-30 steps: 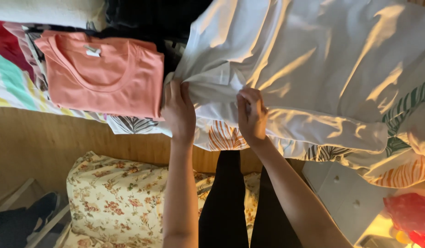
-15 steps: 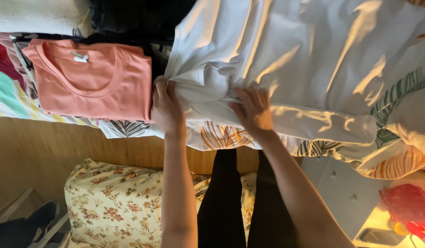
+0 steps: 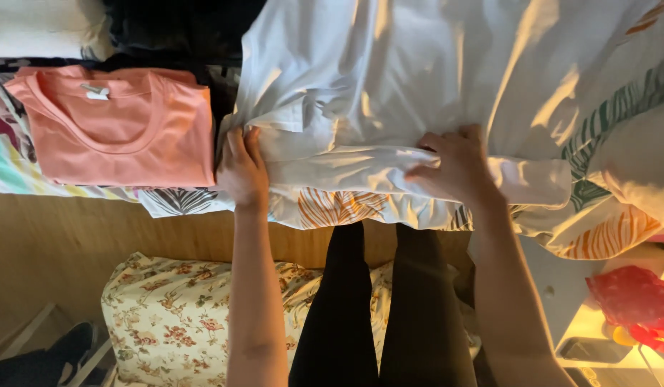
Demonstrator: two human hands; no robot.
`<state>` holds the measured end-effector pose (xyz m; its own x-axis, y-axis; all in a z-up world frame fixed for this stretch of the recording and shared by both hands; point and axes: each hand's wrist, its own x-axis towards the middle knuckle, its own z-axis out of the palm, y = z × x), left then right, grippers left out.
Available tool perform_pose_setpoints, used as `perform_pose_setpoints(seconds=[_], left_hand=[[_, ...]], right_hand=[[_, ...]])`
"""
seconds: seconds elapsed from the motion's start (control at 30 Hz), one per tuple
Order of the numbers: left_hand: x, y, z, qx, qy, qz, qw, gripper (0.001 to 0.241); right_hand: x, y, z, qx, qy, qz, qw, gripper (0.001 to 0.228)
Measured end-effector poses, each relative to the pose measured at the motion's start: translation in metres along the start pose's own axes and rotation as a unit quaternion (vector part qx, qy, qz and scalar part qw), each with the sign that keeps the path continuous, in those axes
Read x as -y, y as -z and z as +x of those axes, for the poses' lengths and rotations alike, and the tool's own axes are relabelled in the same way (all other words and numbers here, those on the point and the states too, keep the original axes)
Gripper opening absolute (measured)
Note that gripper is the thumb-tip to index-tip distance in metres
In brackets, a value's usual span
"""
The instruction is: The person folds a pink t-shirt and places it on a stack of other folded clothes on a bed. They then pick up a white t-shirt, smooth it out, and fold it by hand, placing it on top of the existing pile.
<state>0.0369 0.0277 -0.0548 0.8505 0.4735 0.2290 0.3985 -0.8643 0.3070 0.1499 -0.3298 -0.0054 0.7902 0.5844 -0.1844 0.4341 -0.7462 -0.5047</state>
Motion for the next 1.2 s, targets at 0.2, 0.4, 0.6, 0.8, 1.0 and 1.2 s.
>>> perform_pose_setpoints(seconds=[0.2, 0.4, 0.6, 0.8, 1.0, 1.2], left_hand=[[0.012, -0.01, -0.005, -0.021, -0.059, 0.002, 0.998, 0.025], [-0.054, 0.022, -0.011, -0.142, -0.036, 0.019, 0.989, 0.038], [-0.163, -0.025, -0.094, 0.156, -0.225, -0.134, 0.952, 0.048], [-0.175, -0.043, -0.08, 0.224, -0.128, -0.097, 0.961, 0.069], [-0.178, -0.045, -0.082, 0.21, -0.148, -0.059, 0.965, 0.068], [-0.204, -0.017, -0.123, 0.005, -0.05, -0.121, 0.991, 0.063]], right_hand=[[-0.043, 0.022, -0.017, 0.172, -0.113, -0.094, 0.974, 0.043], [-0.024, 0.039, -0.033, 0.049, -0.118, -0.028, 0.991, 0.047], [-0.065, -0.011, -0.058, -0.022, -0.071, -0.03, 0.997, 0.032], [-0.08, 0.028, -0.064, 0.034, -0.068, -0.046, 0.996, 0.051], [-0.167, 0.046, -0.112, 0.076, -0.179, 0.042, 0.98, 0.055], [-0.081, 0.067, -0.141, -0.338, -0.16, 0.006, 0.927, 0.07]])
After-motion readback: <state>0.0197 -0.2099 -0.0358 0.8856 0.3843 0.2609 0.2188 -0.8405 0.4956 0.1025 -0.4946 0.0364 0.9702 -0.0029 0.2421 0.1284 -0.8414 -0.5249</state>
